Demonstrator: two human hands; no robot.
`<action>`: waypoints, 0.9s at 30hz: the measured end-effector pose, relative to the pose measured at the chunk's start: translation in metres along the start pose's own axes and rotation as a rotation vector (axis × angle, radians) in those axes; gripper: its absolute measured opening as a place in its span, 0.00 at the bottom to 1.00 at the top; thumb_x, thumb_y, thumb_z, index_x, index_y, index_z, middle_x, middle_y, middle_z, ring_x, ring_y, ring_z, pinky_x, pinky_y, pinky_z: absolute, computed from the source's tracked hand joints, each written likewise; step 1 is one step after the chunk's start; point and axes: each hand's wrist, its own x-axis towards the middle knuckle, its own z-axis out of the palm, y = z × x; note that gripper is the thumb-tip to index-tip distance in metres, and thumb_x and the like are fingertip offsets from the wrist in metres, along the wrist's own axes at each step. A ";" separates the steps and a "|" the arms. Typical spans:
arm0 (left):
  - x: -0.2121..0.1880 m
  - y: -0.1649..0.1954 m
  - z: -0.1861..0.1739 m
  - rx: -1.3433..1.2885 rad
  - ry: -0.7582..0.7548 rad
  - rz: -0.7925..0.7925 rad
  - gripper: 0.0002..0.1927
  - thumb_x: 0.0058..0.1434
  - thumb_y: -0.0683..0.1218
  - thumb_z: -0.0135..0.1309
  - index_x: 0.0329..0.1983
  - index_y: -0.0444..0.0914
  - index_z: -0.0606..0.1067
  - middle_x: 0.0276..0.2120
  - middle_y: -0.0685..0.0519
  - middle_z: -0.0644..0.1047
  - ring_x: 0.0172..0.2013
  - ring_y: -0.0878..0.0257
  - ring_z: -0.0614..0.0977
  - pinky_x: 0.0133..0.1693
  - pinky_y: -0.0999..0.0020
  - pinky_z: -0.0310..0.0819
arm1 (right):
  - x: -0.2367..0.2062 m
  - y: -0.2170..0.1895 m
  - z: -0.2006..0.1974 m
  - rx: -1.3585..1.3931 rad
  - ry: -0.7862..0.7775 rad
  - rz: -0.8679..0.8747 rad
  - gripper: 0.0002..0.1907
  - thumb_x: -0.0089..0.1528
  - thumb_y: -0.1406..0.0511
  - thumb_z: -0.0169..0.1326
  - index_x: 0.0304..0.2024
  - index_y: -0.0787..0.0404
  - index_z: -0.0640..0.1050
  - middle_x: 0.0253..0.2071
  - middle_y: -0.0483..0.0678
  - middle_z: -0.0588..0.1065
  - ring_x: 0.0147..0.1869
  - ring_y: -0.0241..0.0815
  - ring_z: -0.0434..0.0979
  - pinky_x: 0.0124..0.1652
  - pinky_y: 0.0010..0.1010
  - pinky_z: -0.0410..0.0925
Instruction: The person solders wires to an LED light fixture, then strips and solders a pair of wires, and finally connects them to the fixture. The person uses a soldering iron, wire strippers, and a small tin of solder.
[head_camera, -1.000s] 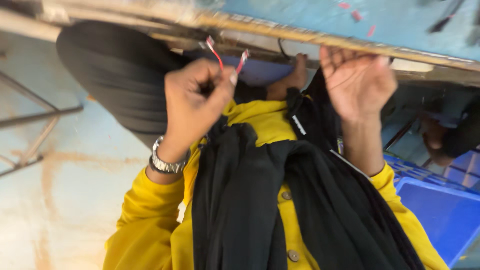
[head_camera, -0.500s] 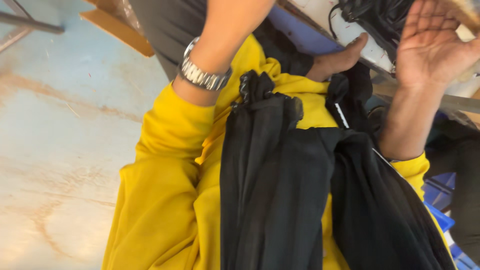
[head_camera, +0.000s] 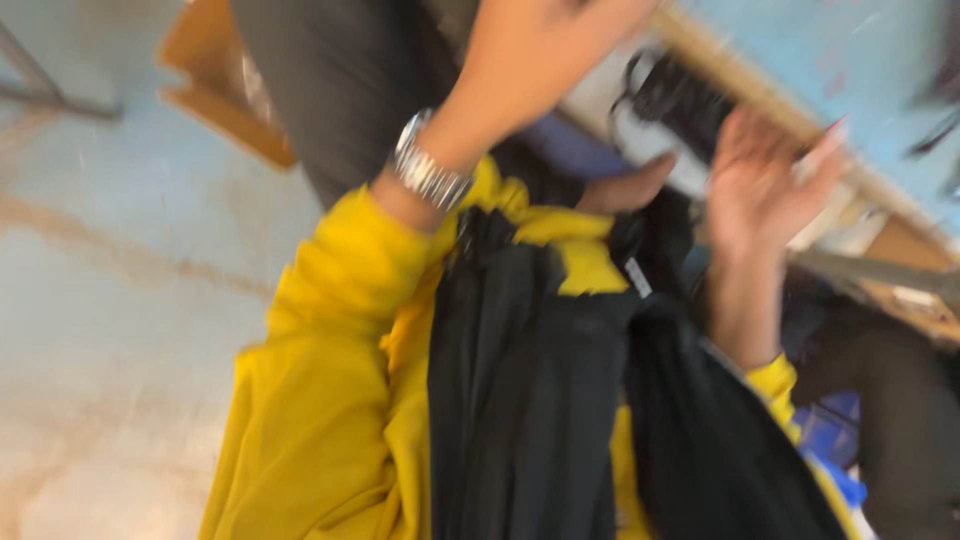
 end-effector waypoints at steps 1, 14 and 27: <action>-0.001 0.001 0.002 -0.045 -0.012 -0.018 0.08 0.71 0.40 0.58 0.36 0.33 0.74 0.28 0.59 0.75 0.29 0.72 0.75 0.32 0.74 0.69 | -0.008 0.007 -0.002 -0.105 -0.015 -0.113 0.27 0.62 0.53 0.59 0.59 0.60 0.73 0.56 0.48 0.76 0.66 0.48 0.74 0.71 0.45 0.65; -0.009 0.004 0.023 0.365 0.223 -0.362 0.01 0.63 0.35 0.57 0.35 0.32 0.77 0.27 0.61 0.76 0.29 0.77 0.72 0.32 0.79 0.66 | 0.195 0.012 0.051 0.181 0.074 0.234 0.17 0.65 0.65 0.53 0.54 0.66 0.75 0.51 0.53 0.77 0.59 0.52 0.72 0.68 0.51 0.62; -0.001 -0.013 0.034 0.132 0.348 -0.486 0.03 0.59 0.34 0.55 0.33 0.33 0.75 0.23 0.58 0.74 0.22 0.75 0.71 0.26 0.78 0.62 | 0.189 0.025 0.028 0.177 0.171 0.228 0.15 0.62 0.66 0.53 0.50 0.67 0.75 0.47 0.53 0.77 0.52 0.49 0.74 0.59 0.44 0.65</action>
